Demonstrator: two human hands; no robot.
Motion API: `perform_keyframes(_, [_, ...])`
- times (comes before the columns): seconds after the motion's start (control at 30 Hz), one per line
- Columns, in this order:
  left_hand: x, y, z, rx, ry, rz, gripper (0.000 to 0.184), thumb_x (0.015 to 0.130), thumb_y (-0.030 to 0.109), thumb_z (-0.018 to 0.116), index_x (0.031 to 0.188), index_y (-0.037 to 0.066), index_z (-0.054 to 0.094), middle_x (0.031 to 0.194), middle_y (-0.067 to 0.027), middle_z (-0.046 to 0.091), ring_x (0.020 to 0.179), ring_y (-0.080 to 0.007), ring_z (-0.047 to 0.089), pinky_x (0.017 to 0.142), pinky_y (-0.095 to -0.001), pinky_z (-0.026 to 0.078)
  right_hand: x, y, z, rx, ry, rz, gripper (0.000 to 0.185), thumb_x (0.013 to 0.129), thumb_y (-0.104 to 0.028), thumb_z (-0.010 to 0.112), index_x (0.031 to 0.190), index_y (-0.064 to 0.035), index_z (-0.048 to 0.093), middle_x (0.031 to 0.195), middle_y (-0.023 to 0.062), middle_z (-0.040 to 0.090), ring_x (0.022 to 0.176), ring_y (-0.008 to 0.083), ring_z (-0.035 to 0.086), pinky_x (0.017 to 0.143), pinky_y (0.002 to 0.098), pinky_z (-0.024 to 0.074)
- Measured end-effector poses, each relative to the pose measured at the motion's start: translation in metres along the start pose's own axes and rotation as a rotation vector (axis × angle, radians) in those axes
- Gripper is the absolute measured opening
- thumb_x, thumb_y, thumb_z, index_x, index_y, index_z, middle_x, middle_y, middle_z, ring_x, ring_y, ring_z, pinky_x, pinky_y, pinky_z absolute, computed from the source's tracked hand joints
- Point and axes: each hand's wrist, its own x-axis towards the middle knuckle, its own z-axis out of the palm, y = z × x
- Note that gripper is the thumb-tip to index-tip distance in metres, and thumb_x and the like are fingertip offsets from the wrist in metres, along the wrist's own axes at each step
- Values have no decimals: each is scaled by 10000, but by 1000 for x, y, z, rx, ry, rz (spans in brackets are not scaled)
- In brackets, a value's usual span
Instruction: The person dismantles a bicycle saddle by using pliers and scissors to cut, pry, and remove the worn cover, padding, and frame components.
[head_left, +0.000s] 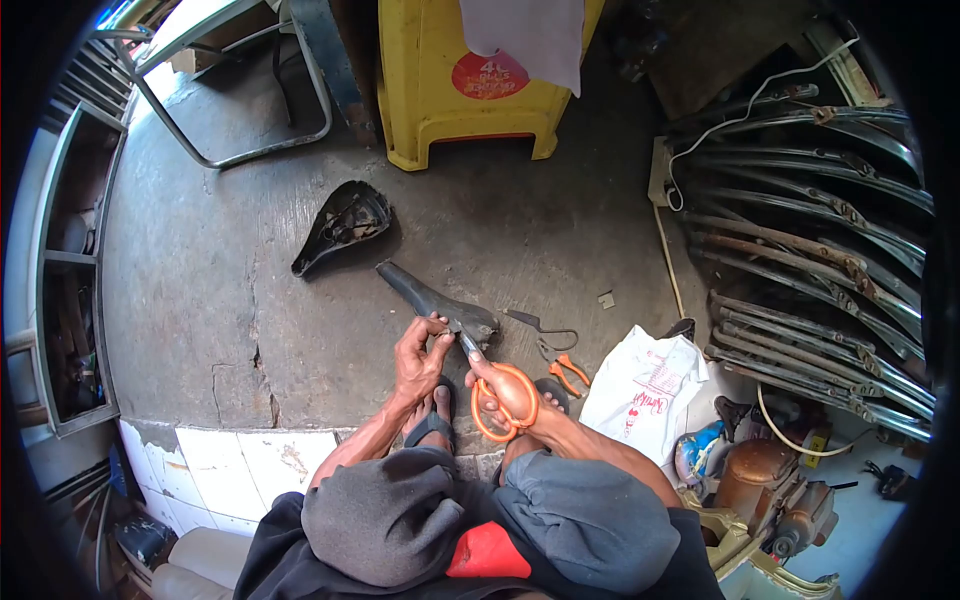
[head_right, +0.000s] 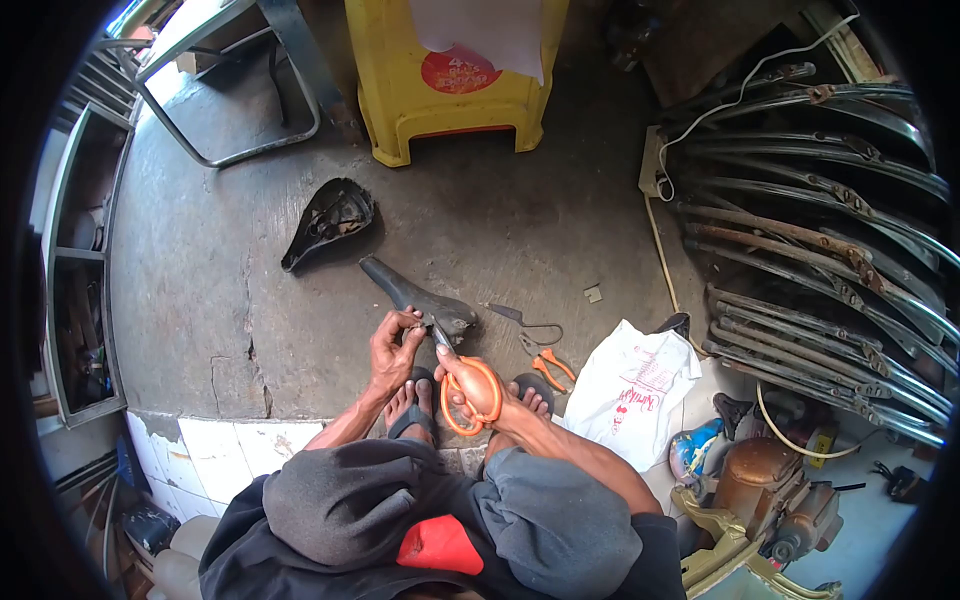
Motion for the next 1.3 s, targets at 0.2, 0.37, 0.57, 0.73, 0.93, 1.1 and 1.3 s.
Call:
perform_keyframes(0.2, [-22, -13, 25, -141, -60, 22, 61, 907, -43, 633, 921, -15, 581, 965, -119, 628, 1029, -246, 649, 1045, -406, 458, -6, 5, -33, -26, 161, -98, 511, 995, -576, 531, 906, -73, 540, 510, -38, 371, 337, 79, 335, 303, 268, 266])
perform_keyframes(0.37, [-30, -18, 30, -93, 3, -95, 104, 959, -27, 568, 1054, 8, 543, 1074, -126, 626, 1123, -253, 621, 1103, -422, 396, -7, 30, -56, -192, 282, -92, 492, 1004, -537, 534, 939, -50, 566, 528, -11, 448, 395, 94, 456, 362, 262, 349])
perform_keyframes(0.57, [-22, 9, 20, 219, -318, 218, 222, 924, 69, 662, 1094, -17, 549, 1174, -203, 613, 1288, -395, 556, 1107, -485, 401, -1, 35, -60, -275, 338, -112, 488, 1003, -534, 537, 890, -60, 515, 601, 27, 531, 461, 130, 554, 421, 282, 458])
perform_keyframes(0.73, [-14, 4, 29, 171, -247, 177, 190, 898, 28, 679, 1041, -18, 562, 1109, -177, 632, 1225, -366, 609, 1107, -484, 409, -10, 25, -61, -413, 349, -164, 487, 1007, -535, 529, 872, -68, 502, 613, 25, 529, 476, 127, 544, 437, 288, 452])
perform_keyframes(0.93, [-20, 4, 40, 131, -49, 83, 40, 954, -29, 575, 974, -12, 545, 923, -158, 600, 1063, -335, 685, 1036, -466, 476, -39, 26, -40, -338, 96, -76, 631, 1018, -594, 469, 1222, -10, 596, 609, 25, 502, 474, 130, 523, 432, 294, 434])
perform_keyframes(1.1, [-22, 2, 41, 159, -27, 129, 48, 951, -46, 562, 970, -11, 535, 913, -162, 583, 1022, -337, 686, 1015, -457, 489, -31, 28, -35, -333, 26, -39, 599, 1039, -579, 416, 1185, -22, 581, 581, 2, 469, 410, 101, 482, 355, 276, 430])
perform_keyframes(1.3, [-28, 0, 41, 173, -2, 163, 109, 908, -66, 599, 966, -7, 529, 906, -169, 571, 966, -335, 653, 1003, -451, 496, -28, 15, -31, -147, -5, 79, 567, 1040, -576, 424, 1075, -33, 583, 558, -24, 433, 417, 90, 439, 382, 261, 401])
